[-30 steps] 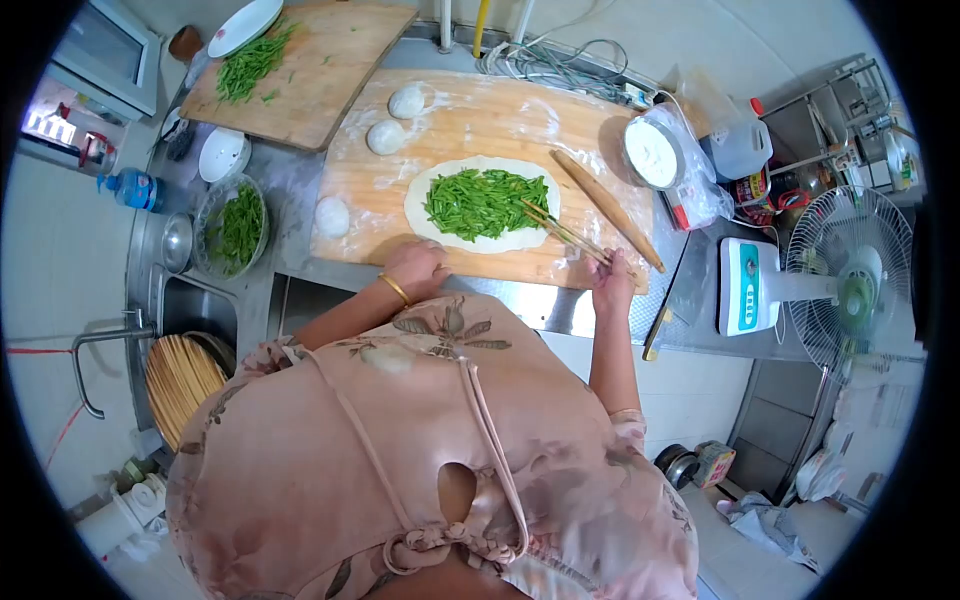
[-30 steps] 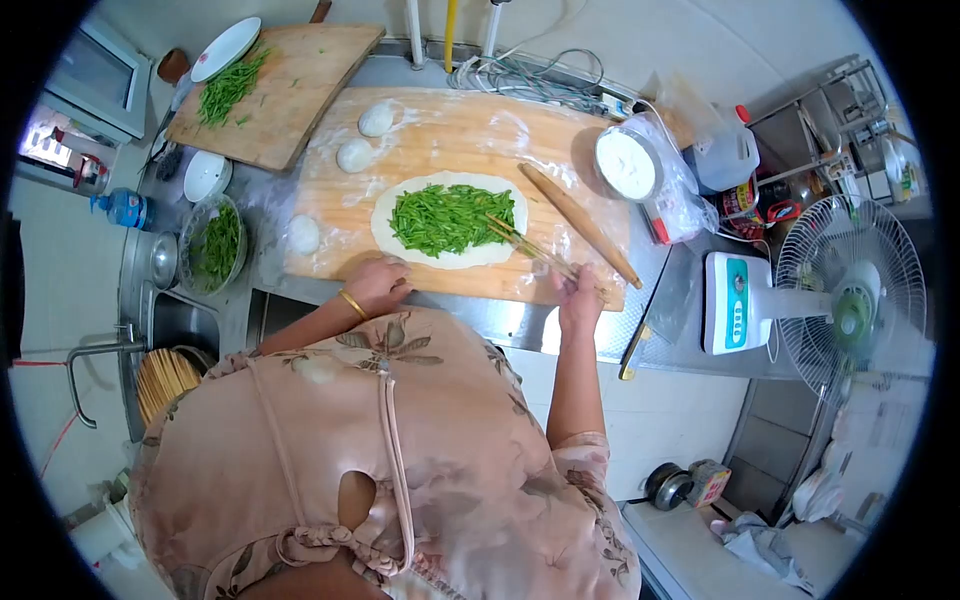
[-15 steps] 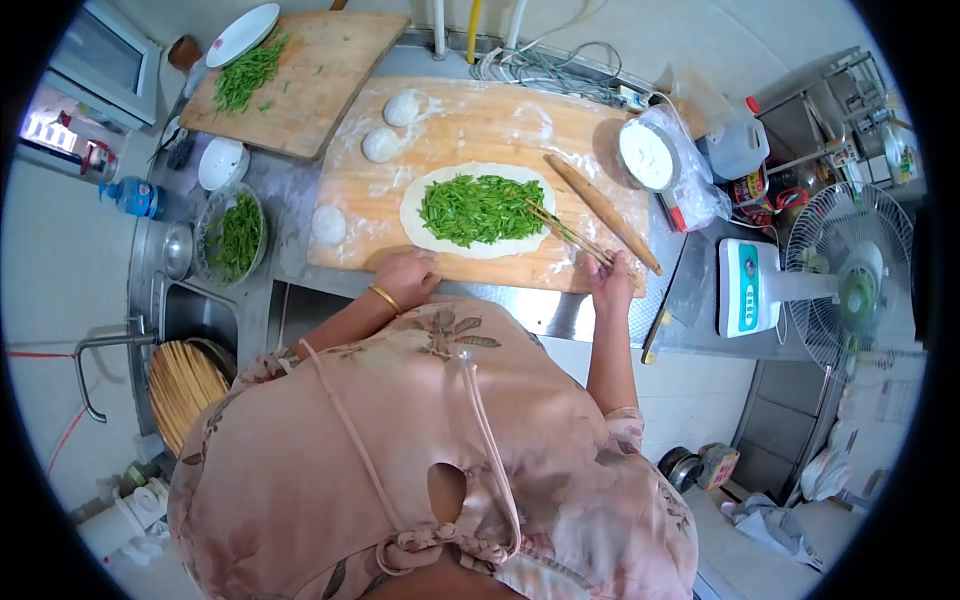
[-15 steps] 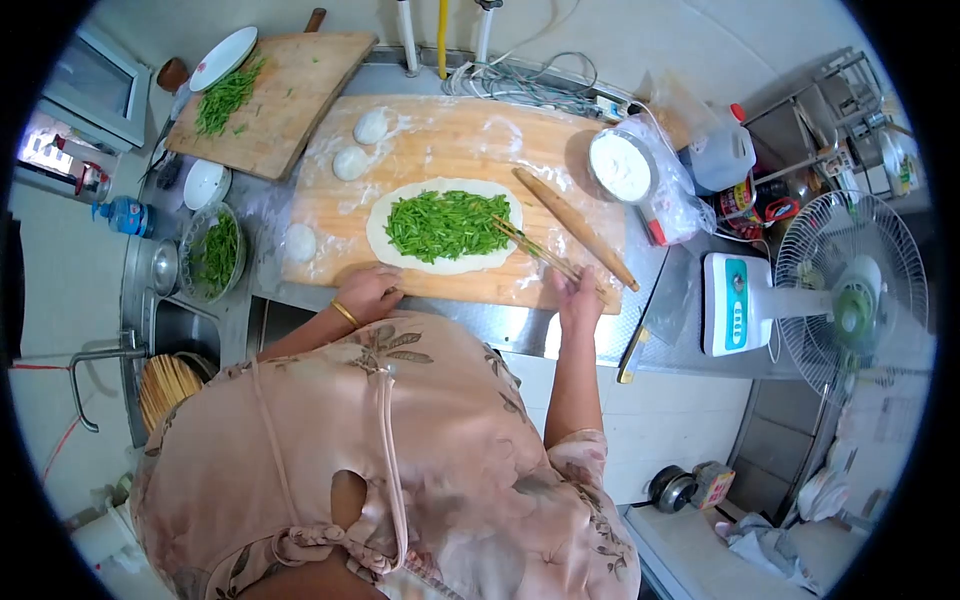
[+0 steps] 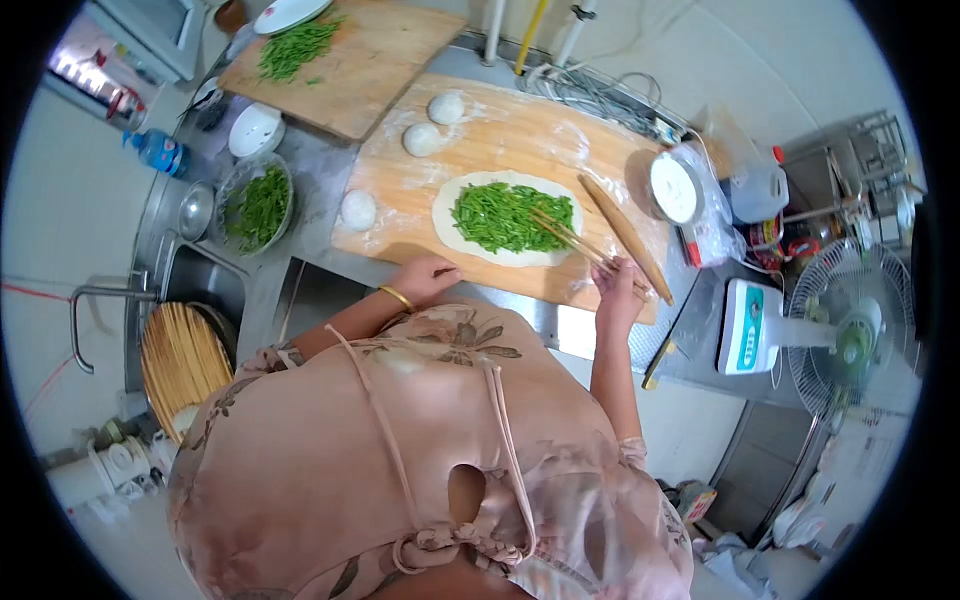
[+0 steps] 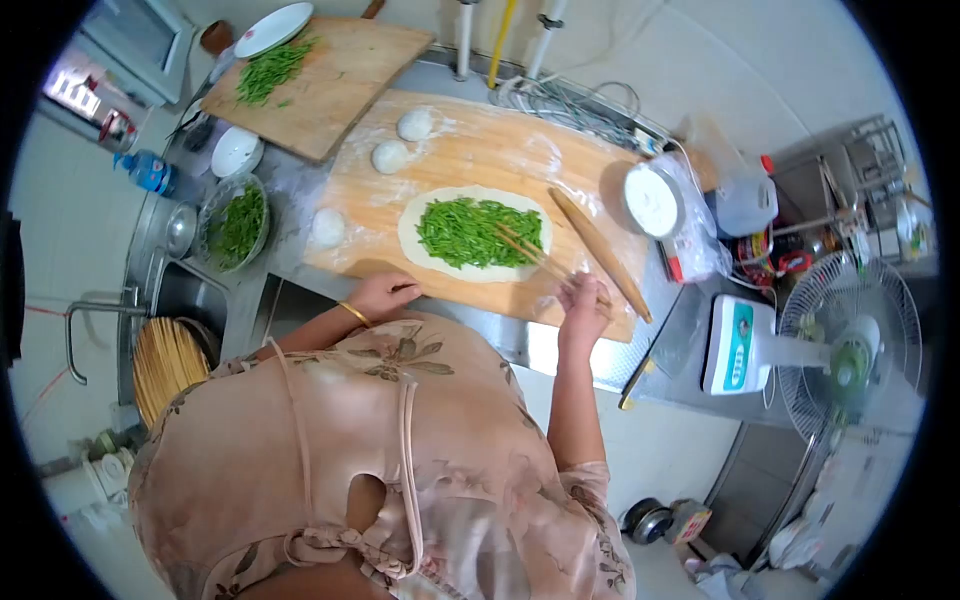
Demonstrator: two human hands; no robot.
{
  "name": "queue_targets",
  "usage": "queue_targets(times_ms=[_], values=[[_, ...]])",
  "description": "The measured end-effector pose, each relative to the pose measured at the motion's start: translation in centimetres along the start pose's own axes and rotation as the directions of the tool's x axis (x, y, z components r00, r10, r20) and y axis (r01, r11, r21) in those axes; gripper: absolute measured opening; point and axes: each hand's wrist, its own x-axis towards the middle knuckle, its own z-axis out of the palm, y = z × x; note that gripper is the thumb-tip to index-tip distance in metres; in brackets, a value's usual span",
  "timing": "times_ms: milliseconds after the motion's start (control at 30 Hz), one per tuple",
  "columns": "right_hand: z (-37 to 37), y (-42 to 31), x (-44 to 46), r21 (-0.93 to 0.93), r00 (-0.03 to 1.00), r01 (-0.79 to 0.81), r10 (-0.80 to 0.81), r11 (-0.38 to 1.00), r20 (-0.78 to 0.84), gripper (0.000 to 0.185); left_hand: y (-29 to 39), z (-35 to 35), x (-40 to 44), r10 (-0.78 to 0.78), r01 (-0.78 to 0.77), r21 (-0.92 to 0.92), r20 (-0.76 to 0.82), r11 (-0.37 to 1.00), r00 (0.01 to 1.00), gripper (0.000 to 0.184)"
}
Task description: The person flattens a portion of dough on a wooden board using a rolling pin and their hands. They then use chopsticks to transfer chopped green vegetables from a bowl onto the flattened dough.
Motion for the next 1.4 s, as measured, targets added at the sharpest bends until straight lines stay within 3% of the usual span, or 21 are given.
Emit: queue_targets(times_ms=[67,167,200,300,333,467,600,700,833,1033,1167,1200,1300,1367,1400], values=[[5.2,-1.0,-3.3,-0.042,0.987,0.055,-0.048,0.998,0.152,0.024,-1.3,0.4,0.4,-0.045,0.064,-0.259,0.075,0.964,0.996,0.042],[11.5,0.0,-7.2,-0.106,0.857,0.242,-0.161,0.965,0.489,0.011,3.3,-0.9,-1.8,-0.157,0.213,-0.749,0.147,0.627,0.977,0.047],[13.1,0.7,-7.8,-0.124,0.775,0.408,-0.272,0.904,0.571,0.006,3.0,-1.4,-2.0,-0.123,0.184,-0.784,0.137,0.593,0.983,0.046],[15.2,-0.7,-8.4,-0.187,0.577,0.715,-0.418,0.674,0.702,0.003,1.9,-2.7,-2.8,-0.068,0.116,-0.854,0.094,0.507,0.993,0.046],[15.0,-1.0,-8.2,-0.258,0.614,0.721,-0.421,0.643,0.667,0.006,1.2,-3.2,-3.5,-0.089,0.107,-0.863,0.072,0.493,0.993,0.047],[11.5,0.9,-5.7,-0.25,0.856,0.45,-0.334,0.857,0.395,0.017,-3.7,-3.9,-6.0,-0.29,0.145,-0.913,0.03,0.382,0.956,0.041],[10.6,1.0,-4.9,-0.259,0.945,0.278,-0.216,0.925,0.246,0.029,-8.0,-3.9,-8.1,-0.398,0.094,-0.975,0.006,0.202,0.918,0.037],[11.2,2.2,-4.7,-0.22,0.968,0.195,-0.151,0.956,0.201,0.029,-8.6,-5.0,-8.5,-0.369,0.03,-0.983,-0.039,0.18,0.929,0.037],[12.2,2.7,-5.3,-0.273,0.957,0.241,-0.181,0.931,0.227,0.029,-7.6,-5.9,-8.3,-0.377,0.07,-0.952,-0.049,0.297,0.925,0.041],[10.3,1.8,-4.7,-0.28,0.94,0.335,-0.297,0.9,0.17,0.024,-8.4,-6.2,-8.0,-0.321,0.107,-0.934,-0.009,0.341,0.947,0.044],[12.0,1.6,-6.4,-0.34,0.926,0.366,-0.302,0.866,0.227,0.02,-7.2,-7.0,-7.9,-0.349,0.116,-0.896,-0.045,0.428,0.936,0.043],[12.3,1.3,-6.8,-0.368,0.892,0.448,-0.379,0.815,0.247,0.019,-7.6,-6.8,-7.6,-0.336,0.096,-0.89,-0.066,0.445,0.94,0.042],[12.6,0.9,-7.4,-0.471,0.825,0.562,-0.416,0.68,0.383,0.014,-8.3,-6.9,-7.8,-0.304,0.067,-0.853,-0.11,0.518,0.946,0.043],[14.9,0.1,-8.8,-0.398,0.697,0.714,-0.524,0.577,0.49,0.011,-9.3,-6.6,-7.4,-0.248,0.011,-0.84,-0.148,0.543,0.957,0.043],[16.8,-0.7,-10.4,-0.383,0.669,0.731,-0.482,0.565,0.565,0.007,-9.6,-6.4,-7.6,-0.195,-0.032,-0.839,-0.163,0.543,0.967,0.044]])
